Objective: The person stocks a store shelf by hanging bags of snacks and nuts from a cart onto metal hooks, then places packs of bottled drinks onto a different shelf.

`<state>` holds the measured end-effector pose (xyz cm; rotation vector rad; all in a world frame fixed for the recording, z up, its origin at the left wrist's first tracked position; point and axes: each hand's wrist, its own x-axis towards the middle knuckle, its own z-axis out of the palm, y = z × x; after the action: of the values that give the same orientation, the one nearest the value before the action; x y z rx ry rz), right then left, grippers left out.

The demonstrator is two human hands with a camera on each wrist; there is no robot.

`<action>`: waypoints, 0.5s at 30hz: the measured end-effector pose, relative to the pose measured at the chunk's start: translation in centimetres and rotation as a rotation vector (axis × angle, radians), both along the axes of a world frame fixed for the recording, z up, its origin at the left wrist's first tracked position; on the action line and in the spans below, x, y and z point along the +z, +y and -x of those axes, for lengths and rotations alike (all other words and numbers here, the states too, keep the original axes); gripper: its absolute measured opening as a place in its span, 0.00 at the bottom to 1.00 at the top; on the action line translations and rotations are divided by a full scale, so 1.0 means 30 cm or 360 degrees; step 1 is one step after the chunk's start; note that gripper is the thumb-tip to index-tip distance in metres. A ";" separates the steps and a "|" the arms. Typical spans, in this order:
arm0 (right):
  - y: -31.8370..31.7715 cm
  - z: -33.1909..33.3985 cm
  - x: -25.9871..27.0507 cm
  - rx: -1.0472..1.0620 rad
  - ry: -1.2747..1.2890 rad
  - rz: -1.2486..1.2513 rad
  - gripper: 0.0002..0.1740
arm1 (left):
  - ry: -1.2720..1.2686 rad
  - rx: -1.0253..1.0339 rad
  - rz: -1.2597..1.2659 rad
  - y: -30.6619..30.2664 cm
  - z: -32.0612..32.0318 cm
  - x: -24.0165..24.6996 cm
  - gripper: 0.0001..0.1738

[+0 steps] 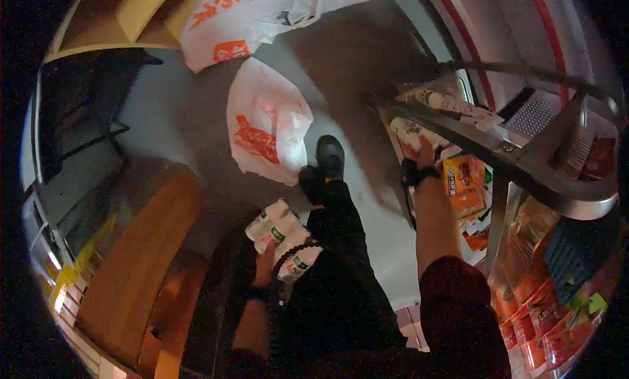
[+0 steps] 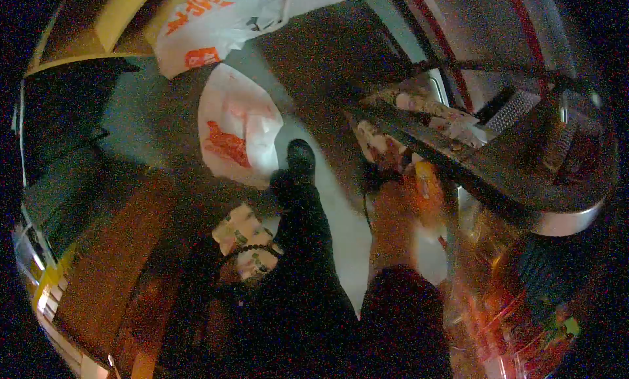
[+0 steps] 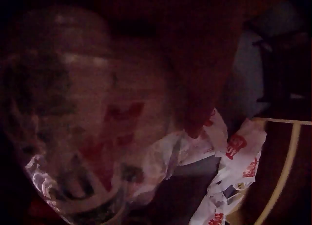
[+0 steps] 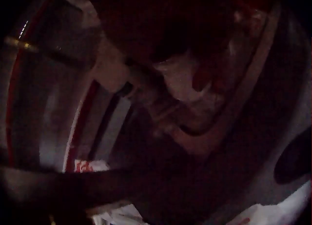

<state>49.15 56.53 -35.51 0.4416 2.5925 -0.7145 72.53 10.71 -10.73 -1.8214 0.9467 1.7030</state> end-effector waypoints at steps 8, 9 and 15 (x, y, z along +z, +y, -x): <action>-0.458 -0.168 0.807 0.0315 0.0112 0.0556 0.21 | 0.0124 0.0101 -0.0186 -0.071 0.099 0.199 0.25; -0.504 -0.141 0.920 0.0431 0.0003 0.0753 0.20 | 0.0235 0.0156 -0.0188 -0.087 0.066 0.188 0.26; -0.709 -0.033 1.306 0.1183 0.0187 0.0823 0.29 | 0.0849 0.0414 -0.0264 -0.159 0.385 0.585 0.27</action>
<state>50.13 35.26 3.66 -0.6971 2.2701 -1.0744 60.99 5.95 6.81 -1.4555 0.7497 2.4238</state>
